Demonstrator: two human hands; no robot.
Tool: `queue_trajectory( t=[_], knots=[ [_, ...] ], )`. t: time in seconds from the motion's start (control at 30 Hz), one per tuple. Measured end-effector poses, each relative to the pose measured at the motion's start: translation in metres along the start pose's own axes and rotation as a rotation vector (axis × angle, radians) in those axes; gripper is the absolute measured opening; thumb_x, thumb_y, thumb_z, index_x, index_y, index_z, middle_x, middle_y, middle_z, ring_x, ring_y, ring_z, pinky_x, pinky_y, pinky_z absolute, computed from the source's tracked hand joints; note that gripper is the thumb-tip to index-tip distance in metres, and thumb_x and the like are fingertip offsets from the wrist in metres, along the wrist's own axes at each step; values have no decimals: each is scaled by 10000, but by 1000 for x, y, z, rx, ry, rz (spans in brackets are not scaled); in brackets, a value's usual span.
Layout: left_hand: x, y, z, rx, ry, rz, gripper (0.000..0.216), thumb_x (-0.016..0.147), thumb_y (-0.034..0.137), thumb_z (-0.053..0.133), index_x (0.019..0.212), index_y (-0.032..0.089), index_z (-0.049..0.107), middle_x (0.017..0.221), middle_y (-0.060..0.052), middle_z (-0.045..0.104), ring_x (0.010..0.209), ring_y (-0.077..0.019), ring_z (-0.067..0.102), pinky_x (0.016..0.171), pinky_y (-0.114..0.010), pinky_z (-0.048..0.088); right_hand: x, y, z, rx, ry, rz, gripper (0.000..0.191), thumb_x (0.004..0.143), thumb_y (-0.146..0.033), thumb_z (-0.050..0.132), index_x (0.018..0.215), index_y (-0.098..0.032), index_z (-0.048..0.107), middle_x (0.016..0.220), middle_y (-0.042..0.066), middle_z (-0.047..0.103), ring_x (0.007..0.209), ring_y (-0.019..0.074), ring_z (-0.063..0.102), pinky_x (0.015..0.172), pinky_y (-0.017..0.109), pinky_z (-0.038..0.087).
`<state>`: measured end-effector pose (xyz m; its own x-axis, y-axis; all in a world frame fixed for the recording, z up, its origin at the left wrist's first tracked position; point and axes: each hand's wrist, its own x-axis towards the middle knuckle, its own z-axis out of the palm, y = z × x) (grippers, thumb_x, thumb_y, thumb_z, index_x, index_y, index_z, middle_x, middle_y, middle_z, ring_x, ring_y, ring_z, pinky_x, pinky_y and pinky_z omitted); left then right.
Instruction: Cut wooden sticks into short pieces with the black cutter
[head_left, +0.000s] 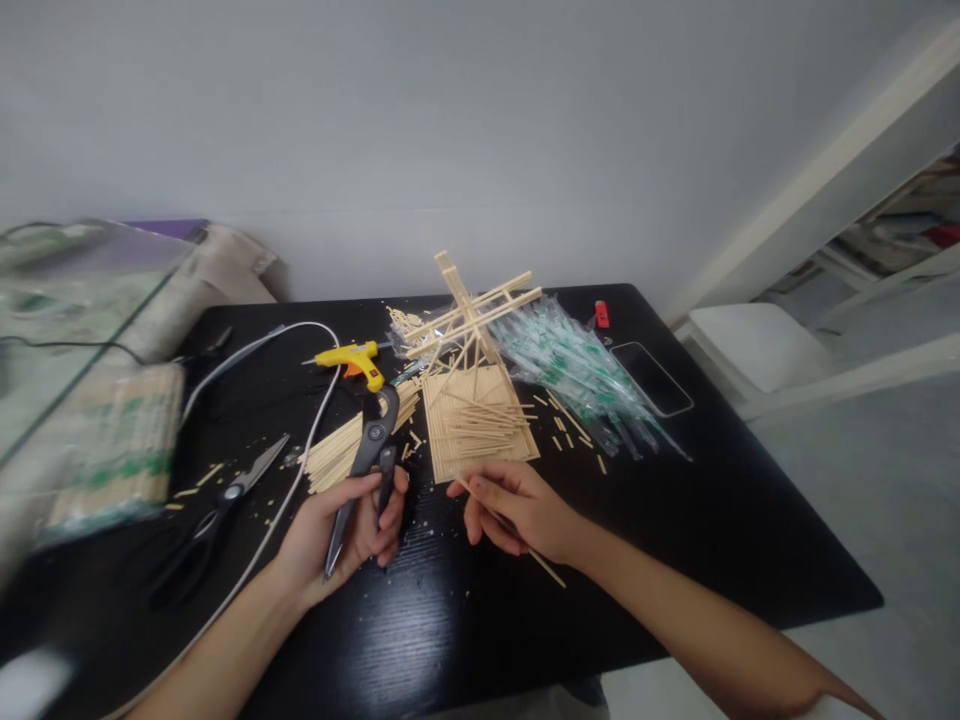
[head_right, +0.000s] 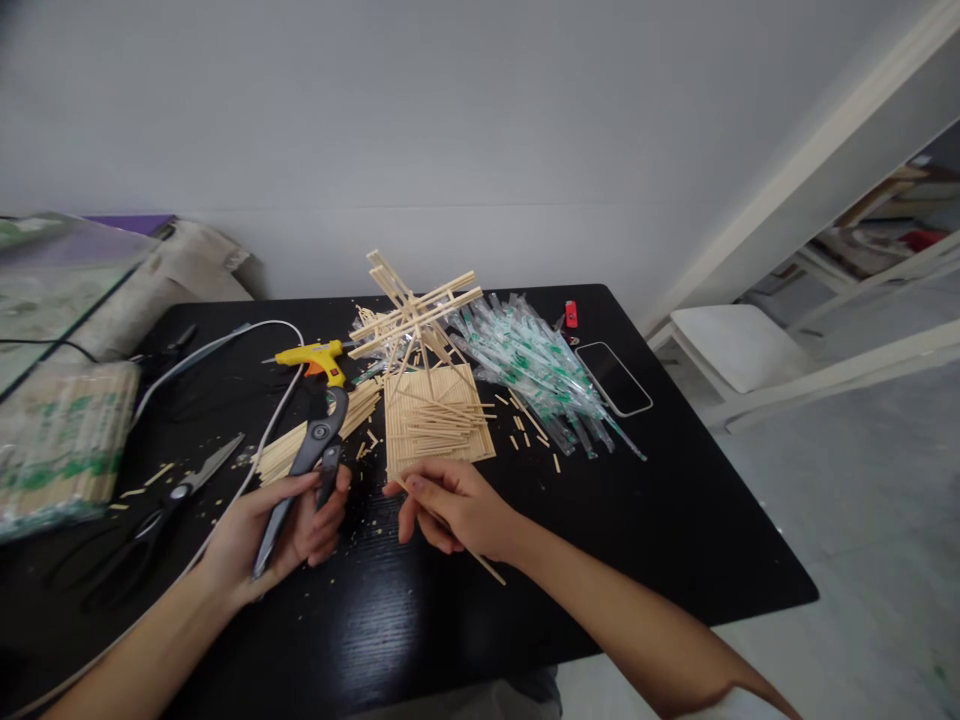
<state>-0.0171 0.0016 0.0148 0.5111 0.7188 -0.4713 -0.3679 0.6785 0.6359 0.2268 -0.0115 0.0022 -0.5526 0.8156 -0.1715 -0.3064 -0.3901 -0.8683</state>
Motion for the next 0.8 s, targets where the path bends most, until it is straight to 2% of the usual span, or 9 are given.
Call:
queue_trajectory(
  t=[0.1, 0.17, 0.33, 0.5, 0.57, 0.63, 0.73, 0.8],
  knots=[
    [-1, 3, -2, -61, -74, -8, 316, 887, 398, 553, 988, 131, 686, 666, -43, 587, 550, -167, 566, 528, -325, 553, 0, 0, 0, 21, 2, -9, 382, 980, -415, 615, 1285, -186, 595, 661, -37, 684, 328, 38, 367, 314, 152, 242],
    [-1, 4, -3, -86, -108, -17, 361, 886, 422, 534, 1009, 124, 695, 719, -74, 620, 611, -194, 603, 583, -365, 580, 0, 0, 0, 17, 13, -15, 414, 988, -392, 604, 1356, -207, 563, 640, -57, 653, 332, 36, 355, 319, 146, 246],
    [-1, 2, -3, -121, -83, -39, 392, 843, 412, 566, 1061, 122, 713, 943, -128, 650, 797, -239, 626, 711, -449, 603, -1, -1, -1, 15, 17, 1, 377, 995, -385, 597, 1327, -209, 563, 602, -88, 557, 338, 34, 345, 321, 134, 250],
    [0, 1, -3, -87, -80, -3, 384, 841, 392, 579, 1069, 119, 723, 879, -112, 634, 835, -242, 618, 808, -488, 594, 0, 0, -1, 47, 17, 3, 369, 985, -405, 621, 1294, -237, 509, 600, -98, 567, 339, 41, 357, 323, 126, 311],
    [-1, 1, -4, -51, -90, 5, 372, 845, 388, 594, 1066, 119, 722, 838, -103, 635, 793, -231, 621, 762, -451, 600, 1, 0, 0, 50, 25, -5, 391, 974, -422, 636, 1287, -240, 488, 606, -94, 592, 346, 51, 388, 327, 135, 359],
    [-2, -1, -4, -4, -103, 14, 339, 859, 381, 604, 1043, 120, 719, 763, -77, 619, 687, -200, 604, 635, -378, 590, 1, 0, 0, 42, 38, -14, 400, 962, -430, 653, 1267, -237, 480, 619, -83, 624, 357, 60, 426, 334, 143, 397],
    [-4, -5, -3, 89, -94, 55, 276, 883, 370, 616, 965, 122, 706, 642, -21, 556, 529, -142, 530, 464, -276, 511, 1, 0, 1, 19, 54, -29, 396, 958, -431, 657, 1248, -230, 478, 646, -60, 673, 367, 71, 474, 343, 153, 432],
    [-4, -8, -3, 191, -49, 108, 236, 877, 358, 654, 911, 126, 685, 597, 8, 524, 481, -120, 498, 411, -239, 464, 2, 1, 1, 0, 54, -40, 407, 963, -431, 647, 1272, -226, 479, 655, -50, 691, 369, 77, 497, 345, 158, 439]
  ],
)
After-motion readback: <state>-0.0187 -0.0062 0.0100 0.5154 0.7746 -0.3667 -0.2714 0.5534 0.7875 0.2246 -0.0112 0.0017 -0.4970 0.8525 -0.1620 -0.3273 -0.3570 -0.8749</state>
